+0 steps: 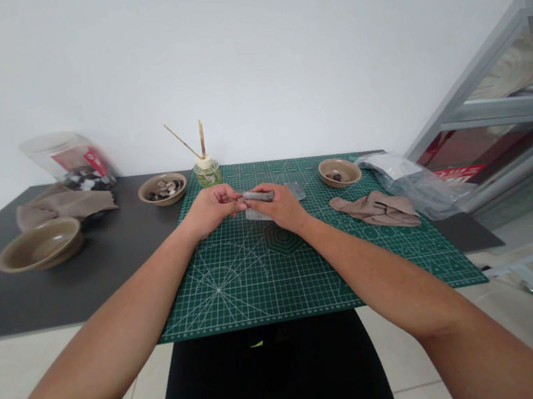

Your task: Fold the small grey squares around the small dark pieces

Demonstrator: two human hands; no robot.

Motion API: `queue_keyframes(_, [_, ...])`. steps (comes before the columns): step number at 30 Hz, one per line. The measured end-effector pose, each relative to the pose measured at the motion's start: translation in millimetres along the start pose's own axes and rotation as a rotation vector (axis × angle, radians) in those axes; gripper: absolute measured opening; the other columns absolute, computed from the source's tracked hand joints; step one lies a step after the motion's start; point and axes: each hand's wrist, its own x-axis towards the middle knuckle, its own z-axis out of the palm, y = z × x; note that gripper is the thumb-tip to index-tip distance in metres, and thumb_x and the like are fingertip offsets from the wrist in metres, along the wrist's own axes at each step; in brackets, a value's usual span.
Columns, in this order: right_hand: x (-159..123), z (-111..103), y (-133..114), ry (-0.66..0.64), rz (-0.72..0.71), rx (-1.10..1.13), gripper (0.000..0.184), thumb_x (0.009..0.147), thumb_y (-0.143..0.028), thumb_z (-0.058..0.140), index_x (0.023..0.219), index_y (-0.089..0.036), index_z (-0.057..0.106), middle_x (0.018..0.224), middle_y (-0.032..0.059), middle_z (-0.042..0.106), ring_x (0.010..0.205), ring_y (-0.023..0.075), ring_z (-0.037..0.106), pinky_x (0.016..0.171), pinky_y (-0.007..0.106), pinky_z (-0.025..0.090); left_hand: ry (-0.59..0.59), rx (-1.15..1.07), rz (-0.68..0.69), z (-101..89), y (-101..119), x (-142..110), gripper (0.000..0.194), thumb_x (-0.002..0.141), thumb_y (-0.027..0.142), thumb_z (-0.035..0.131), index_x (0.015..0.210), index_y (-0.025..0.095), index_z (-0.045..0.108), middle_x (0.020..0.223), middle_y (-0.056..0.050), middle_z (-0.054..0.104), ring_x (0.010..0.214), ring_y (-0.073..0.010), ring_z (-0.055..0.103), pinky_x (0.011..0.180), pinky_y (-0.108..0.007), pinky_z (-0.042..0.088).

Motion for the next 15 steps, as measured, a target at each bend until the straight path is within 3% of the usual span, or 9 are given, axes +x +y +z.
queue_keyframes(7, [0.2, -1.1, -1.2, 0.031, 0.028, -0.012, 0.029, 0.078, -0.049, 0.076, 0.086, -0.021, 0.077, 0.075, -0.0005, 0.071, 0.069, 0.0149, 0.059, 0.068, 0.029, 0.045, 0.002, -0.007, 0.006, -0.6, -1.3, 0.6, 0.039, 0.055, 0.032, 0.094, 0.074, 0.016, 0.064, 0.058, 0.002, 0.066, 0.053, -0.0108, 0.057, 0.056, -0.025, 0.043])
queue_keyframes(15, [0.1, 0.4, 0.1, 0.021, 0.007, -0.016, 0.030, 0.079, -0.049, 0.075, 0.089, -0.021, 0.077, 0.081, 0.0007, 0.073, 0.076, 0.0165, 0.062, 0.073, 0.030, 0.046, 0.008, -0.009, 0.017, 1.1, 1.5, -0.7, 0.040, 0.054, 0.033, 0.094, 0.074, 0.016, 0.064, 0.057, 0.002, 0.066, 0.053, -0.0109, 0.057, 0.056, -0.025, 0.043])
